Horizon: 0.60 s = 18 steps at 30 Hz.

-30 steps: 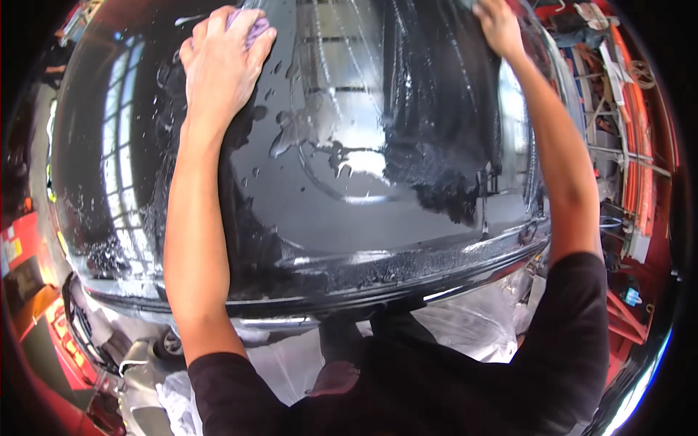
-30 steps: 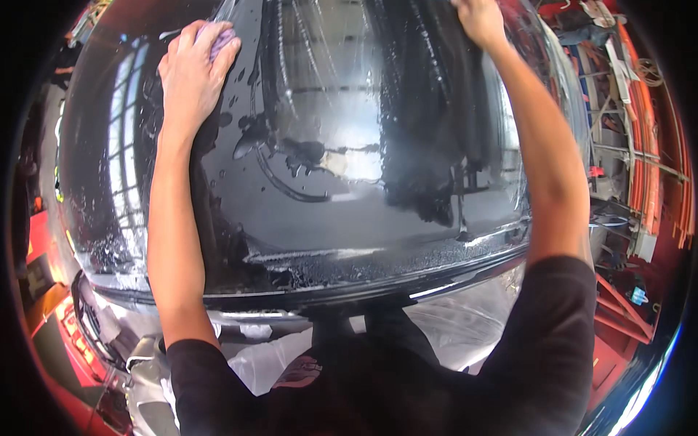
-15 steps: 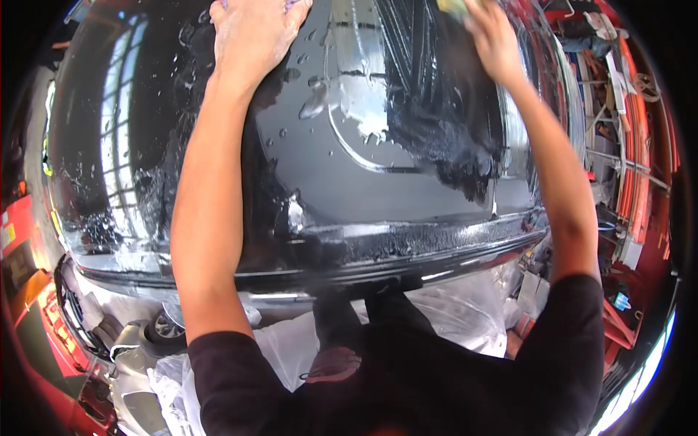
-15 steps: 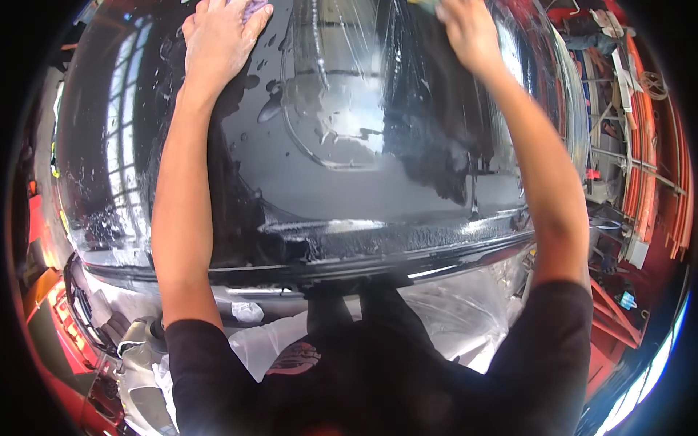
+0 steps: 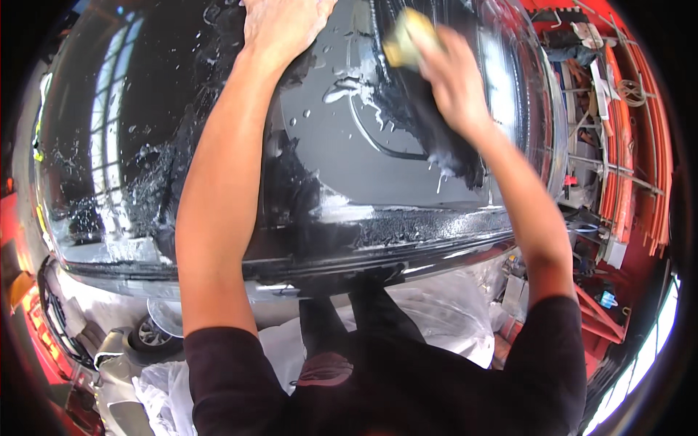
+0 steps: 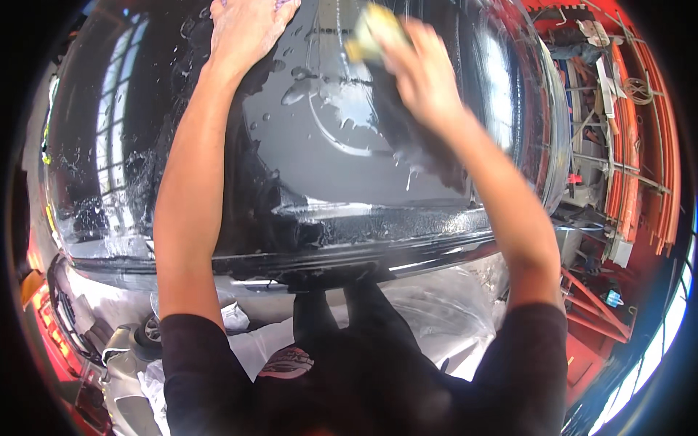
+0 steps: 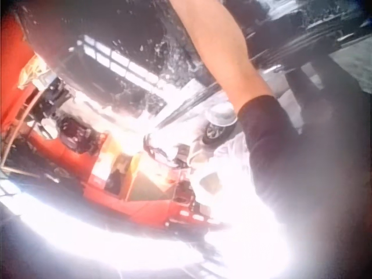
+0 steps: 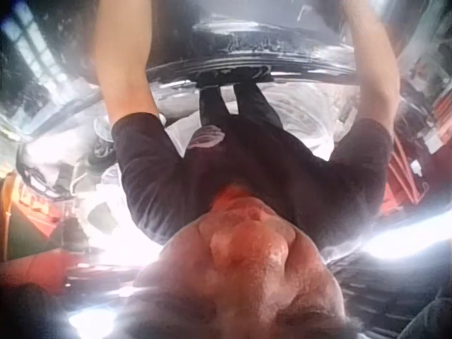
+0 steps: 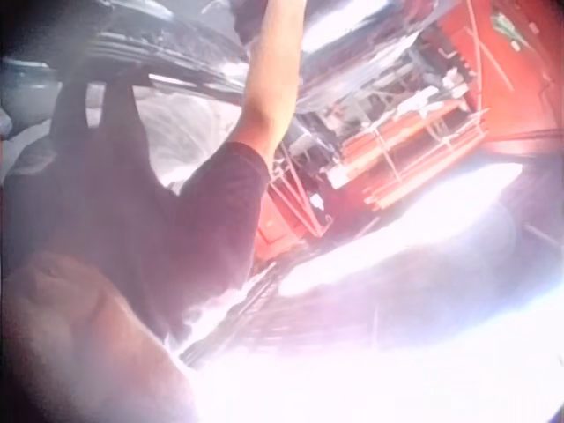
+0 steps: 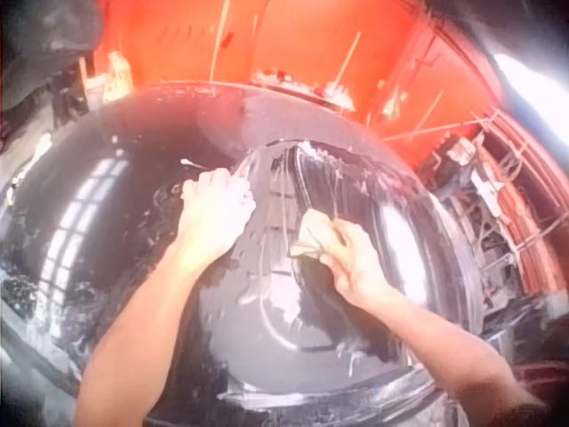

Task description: The person scrubs the hood of a black car with a yellow sponge and a purple cloth, applying a white cleaning solution. They repeatedly wipe and scrub the surface, moving across different sections of the hood to remove the solution and dirt.

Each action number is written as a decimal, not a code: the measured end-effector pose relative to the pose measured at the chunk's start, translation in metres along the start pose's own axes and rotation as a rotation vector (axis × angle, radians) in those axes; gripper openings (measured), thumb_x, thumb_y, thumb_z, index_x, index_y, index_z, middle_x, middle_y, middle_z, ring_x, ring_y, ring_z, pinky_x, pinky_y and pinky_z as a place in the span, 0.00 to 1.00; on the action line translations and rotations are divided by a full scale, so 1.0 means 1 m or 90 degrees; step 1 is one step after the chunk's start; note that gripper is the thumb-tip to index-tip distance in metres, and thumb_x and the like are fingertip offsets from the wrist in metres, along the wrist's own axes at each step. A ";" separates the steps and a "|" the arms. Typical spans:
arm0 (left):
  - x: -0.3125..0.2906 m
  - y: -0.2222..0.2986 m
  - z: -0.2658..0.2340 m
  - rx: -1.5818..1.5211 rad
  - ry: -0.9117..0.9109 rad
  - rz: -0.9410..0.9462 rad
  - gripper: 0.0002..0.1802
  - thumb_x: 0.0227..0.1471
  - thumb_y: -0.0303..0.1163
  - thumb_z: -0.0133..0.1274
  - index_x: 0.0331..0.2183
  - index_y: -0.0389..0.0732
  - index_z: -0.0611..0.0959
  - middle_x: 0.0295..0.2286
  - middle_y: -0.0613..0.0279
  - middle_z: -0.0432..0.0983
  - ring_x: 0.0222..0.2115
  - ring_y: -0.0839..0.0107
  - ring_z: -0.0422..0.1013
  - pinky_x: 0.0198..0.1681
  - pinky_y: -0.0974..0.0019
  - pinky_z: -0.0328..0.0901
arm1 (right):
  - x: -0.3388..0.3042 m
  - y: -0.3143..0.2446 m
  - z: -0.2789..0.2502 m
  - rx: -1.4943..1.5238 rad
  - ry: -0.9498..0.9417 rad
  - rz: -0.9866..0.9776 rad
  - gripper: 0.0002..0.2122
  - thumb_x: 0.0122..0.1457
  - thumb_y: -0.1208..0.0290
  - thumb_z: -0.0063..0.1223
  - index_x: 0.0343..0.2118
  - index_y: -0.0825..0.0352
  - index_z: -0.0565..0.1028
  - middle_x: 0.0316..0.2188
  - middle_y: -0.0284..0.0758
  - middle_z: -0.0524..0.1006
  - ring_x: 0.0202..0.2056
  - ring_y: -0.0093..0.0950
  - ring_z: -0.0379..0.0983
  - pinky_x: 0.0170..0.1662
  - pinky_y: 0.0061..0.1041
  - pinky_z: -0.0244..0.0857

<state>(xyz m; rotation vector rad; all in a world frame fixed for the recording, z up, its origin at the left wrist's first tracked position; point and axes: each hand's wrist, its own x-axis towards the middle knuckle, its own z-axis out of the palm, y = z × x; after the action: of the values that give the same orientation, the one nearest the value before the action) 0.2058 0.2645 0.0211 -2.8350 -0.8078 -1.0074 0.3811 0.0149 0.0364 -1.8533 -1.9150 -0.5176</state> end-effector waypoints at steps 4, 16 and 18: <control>-0.004 -0.002 -0.002 -0.054 -0.011 -0.005 0.16 0.60 0.45 0.56 0.42 0.45 0.84 0.41 0.55 0.75 0.47 0.52 0.71 0.51 0.43 0.63 | 0.078 0.016 0.051 0.013 0.000 0.088 0.17 0.60 0.75 0.57 0.53 0.63 0.80 0.49 0.49 0.77 0.47 0.51 0.74 0.51 0.49 0.68; -0.004 -0.010 0.007 -0.070 -0.006 -0.038 0.17 0.62 0.45 0.54 0.45 0.44 0.84 0.43 0.51 0.74 0.49 0.50 0.70 0.54 0.40 0.62 | 0.043 -0.036 0.033 0.061 -0.026 -0.051 0.21 0.56 0.79 0.59 0.53 0.60 0.82 0.55 0.53 0.74 0.54 0.52 0.73 0.56 0.47 0.67; 0.000 -0.017 0.009 -0.103 0.026 -0.046 0.17 0.63 0.44 0.54 0.46 0.44 0.83 0.42 0.50 0.73 0.48 0.48 0.69 0.54 0.39 0.62 | 0.075 -0.039 0.040 0.038 -0.029 0.032 0.18 0.61 0.75 0.60 0.54 0.62 0.80 0.51 0.49 0.77 0.52 0.51 0.74 0.56 0.45 0.68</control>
<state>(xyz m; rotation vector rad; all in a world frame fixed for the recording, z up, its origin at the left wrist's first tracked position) 0.2027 0.2814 0.0120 -2.9261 -0.8688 -1.1871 0.3391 0.0986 0.0443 -1.8855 -1.8874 -0.4013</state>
